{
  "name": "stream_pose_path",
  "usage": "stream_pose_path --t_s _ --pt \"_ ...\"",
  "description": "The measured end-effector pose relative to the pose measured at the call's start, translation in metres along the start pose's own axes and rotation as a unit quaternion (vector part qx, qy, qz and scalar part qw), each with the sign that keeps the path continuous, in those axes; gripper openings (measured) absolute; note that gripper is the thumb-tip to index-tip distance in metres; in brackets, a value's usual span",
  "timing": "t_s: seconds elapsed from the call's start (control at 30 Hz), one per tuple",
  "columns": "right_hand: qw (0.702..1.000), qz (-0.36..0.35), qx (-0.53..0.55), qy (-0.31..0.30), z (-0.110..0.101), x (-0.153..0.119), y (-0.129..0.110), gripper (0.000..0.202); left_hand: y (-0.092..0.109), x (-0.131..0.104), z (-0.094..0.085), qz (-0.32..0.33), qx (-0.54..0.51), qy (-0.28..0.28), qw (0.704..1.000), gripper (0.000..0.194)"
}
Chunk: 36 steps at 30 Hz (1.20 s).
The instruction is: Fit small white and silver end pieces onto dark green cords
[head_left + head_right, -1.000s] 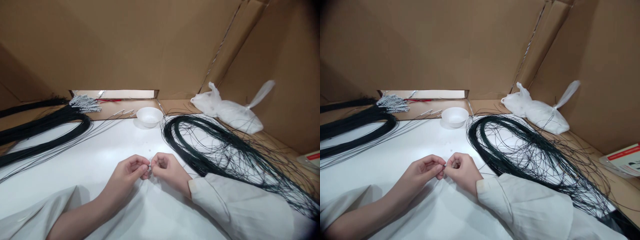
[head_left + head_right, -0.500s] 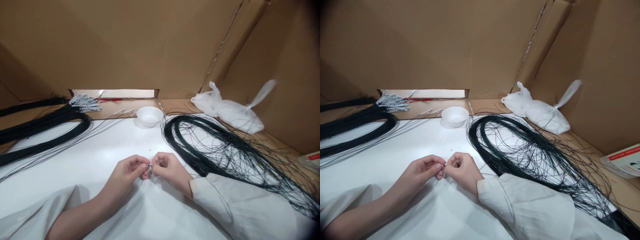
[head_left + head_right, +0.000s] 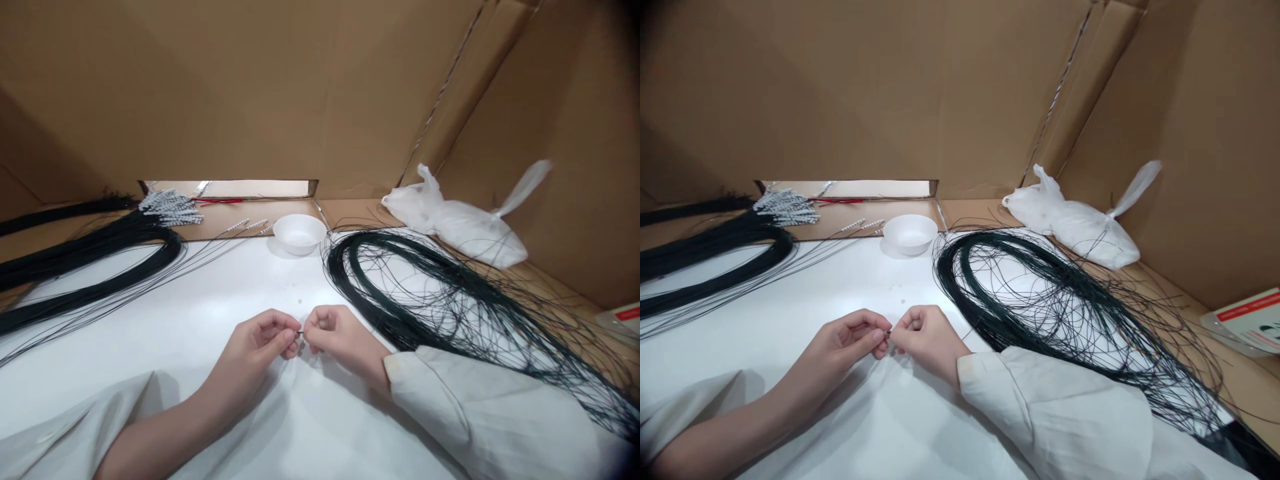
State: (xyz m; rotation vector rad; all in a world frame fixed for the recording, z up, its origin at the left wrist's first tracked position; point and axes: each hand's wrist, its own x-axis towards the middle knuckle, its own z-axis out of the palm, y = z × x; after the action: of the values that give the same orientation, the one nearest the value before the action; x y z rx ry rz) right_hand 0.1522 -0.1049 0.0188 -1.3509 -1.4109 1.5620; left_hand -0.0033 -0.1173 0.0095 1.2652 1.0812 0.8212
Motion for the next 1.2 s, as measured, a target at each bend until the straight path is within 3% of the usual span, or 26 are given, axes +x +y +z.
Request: stream_pose_path --t_s 1.2 --pt "1.0 0.002 0.007 0.001 -0.0009 0.0002 0.002 0.006 -0.0036 0.0052 0.0006 0.002 -0.035 -0.006 0.999 0.013"
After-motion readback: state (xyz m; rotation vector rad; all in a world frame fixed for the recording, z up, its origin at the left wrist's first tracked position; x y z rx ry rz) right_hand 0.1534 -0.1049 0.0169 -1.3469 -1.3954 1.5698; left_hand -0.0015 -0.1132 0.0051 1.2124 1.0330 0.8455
